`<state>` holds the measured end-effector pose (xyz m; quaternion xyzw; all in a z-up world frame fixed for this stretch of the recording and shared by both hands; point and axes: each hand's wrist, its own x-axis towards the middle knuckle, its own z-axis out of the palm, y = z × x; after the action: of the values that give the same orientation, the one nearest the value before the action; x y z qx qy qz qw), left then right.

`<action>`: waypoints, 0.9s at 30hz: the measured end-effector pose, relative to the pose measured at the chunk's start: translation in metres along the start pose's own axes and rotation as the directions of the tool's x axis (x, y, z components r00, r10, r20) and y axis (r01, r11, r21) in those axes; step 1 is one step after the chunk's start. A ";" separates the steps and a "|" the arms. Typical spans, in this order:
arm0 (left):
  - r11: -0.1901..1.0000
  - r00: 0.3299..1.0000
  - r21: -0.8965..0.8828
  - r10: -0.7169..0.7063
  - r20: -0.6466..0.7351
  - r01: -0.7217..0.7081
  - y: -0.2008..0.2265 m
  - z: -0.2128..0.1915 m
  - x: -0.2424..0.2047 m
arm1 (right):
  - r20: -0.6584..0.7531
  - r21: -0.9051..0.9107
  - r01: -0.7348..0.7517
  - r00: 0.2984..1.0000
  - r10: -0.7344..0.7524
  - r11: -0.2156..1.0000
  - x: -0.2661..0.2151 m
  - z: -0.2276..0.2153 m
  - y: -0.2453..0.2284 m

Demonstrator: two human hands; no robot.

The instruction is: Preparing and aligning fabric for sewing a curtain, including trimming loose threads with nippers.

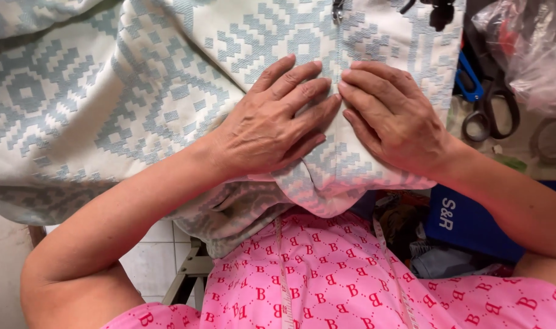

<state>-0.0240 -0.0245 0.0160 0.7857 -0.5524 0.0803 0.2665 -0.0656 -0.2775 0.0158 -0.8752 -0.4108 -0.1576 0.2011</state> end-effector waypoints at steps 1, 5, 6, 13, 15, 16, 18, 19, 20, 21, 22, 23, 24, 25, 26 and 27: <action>1.000 1.000 -0.003 -0.007 0.004 0.007 0.000 0.000 0.000 | 0.001 0.008 -0.001 1.000 0.001 1.000 0.002 -0.001 -0.001; 0.998 0.999 -0.039 0.052 0.008 -0.051 -0.004 0.000 0.003 | -0.032 -0.037 0.027 0.999 -0.028 0.999 0.005 -0.004 -0.001; 0.995 0.998 -0.077 0.066 -0.022 -0.068 -0.005 0.001 0.004 | -0.041 -0.047 0.034 0.999 -0.036 0.998 0.005 -0.004 -0.001; 0.995 0.997 -0.061 0.070 -0.042 -0.073 -0.006 -0.001 0.006 | -0.042 -0.045 0.027 0.999 -0.029 0.999 0.006 -0.004 0.000; 0.997 0.997 -0.042 0.060 -0.052 -0.062 -0.007 -0.001 0.005 | -0.058 -0.028 0.018 0.998 -0.019 0.999 0.006 -0.003 0.000; 0.997 0.997 -0.043 0.058 -0.053 -0.060 -0.007 0.000 0.006 | -0.056 -0.026 0.019 0.998 -0.020 0.999 0.007 -0.004 0.000; 0.998 0.997 -0.033 0.052 -0.054 -0.054 -0.007 0.001 0.005 | -0.036 -0.033 0.018 0.999 -0.019 0.999 0.009 -0.005 0.000; 0.998 0.997 -0.030 0.047 -0.054 -0.049 -0.008 0.001 0.005 | -0.036 -0.029 0.023 0.999 -0.024 0.999 0.008 -0.005 0.001; 0.998 0.998 -0.037 0.050 -0.045 -0.051 -0.009 0.002 0.005 | -0.030 -0.024 0.020 0.999 -0.020 1.000 0.008 -0.005 0.002; 0.998 0.998 -0.044 0.052 -0.036 -0.054 -0.010 0.002 0.005 | -0.024 -0.019 0.016 1.000 -0.017 1.000 0.008 -0.005 0.003; 0.998 0.998 -0.040 0.046 -0.035 -0.047 -0.010 0.002 0.005 | -0.024 -0.014 0.022 0.999 -0.022 1.000 0.007 -0.005 0.004; 0.998 0.998 -0.045 0.047 -0.038 -0.049 -0.011 0.002 0.006 | -0.015 -0.019 0.010 1.000 -0.010 1.000 0.006 -0.005 0.005; 0.997 0.998 -0.053 0.052 -0.043 -0.054 -0.012 0.003 0.007 | -0.004 -0.026 -0.005 1.000 0.005 1.000 0.006 -0.005 0.006; 0.997 0.998 -0.053 0.048 -0.044 -0.050 -0.013 0.002 0.006 | -0.003 -0.023 -0.002 1.000 0.002 1.000 0.006 -0.004 0.007; 0.998 0.998 -0.043 0.052 -0.043 -0.054 -0.014 0.002 0.006 | -0.002 -0.035 -0.010 1.000 0.010 0.999 0.006 -0.004 0.008; 0.998 0.998 -0.033 0.056 -0.041 -0.057 -0.015 0.002 0.006 | -0.001 -0.047 -0.017 1.000 0.017 0.999 0.006 -0.004 0.009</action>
<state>-0.0081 -0.0272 0.0117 0.7634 -0.5702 0.0944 0.2885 -0.0556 -0.2808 0.0195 -0.8831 -0.3994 -0.1658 0.1821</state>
